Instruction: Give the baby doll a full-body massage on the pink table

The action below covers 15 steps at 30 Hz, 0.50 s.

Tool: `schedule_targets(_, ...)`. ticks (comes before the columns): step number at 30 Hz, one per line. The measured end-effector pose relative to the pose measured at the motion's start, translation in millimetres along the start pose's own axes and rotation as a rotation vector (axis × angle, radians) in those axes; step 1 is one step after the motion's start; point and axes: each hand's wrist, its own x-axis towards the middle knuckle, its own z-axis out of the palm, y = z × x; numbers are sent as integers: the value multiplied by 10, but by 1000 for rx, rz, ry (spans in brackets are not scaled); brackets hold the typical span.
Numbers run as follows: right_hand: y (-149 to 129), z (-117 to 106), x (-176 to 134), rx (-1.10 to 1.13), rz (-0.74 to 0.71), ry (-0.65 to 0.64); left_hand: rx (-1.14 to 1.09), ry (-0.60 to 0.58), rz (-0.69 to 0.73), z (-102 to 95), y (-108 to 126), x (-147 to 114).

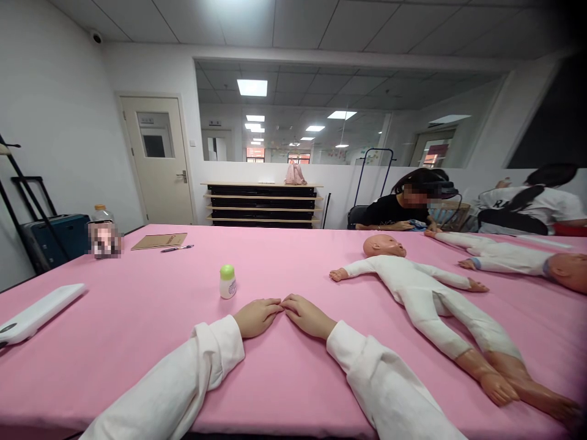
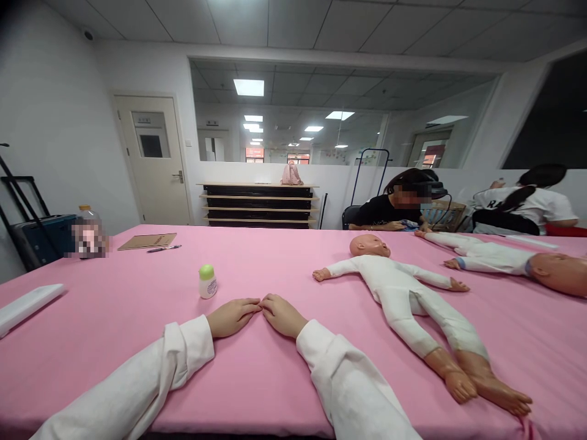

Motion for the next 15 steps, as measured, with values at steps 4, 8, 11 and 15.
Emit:
schedule_targets(4, -6, -12, -3, 8, 2, 1, 61, 30, 17, -18, 17, -19)
schedule_targets(8, -44, -42, -11, 20, 4, 5, 205, 285, 57, -202, 81, -16)
schedule_targets(11, -46, -31, -18, 21, 3, 6, 298, 665, 226, -501, 234, -33)
schedule_targets(15, -12, -57, -7, 43, 0, 6, 420, 1077, 524, -913, 537, -296)
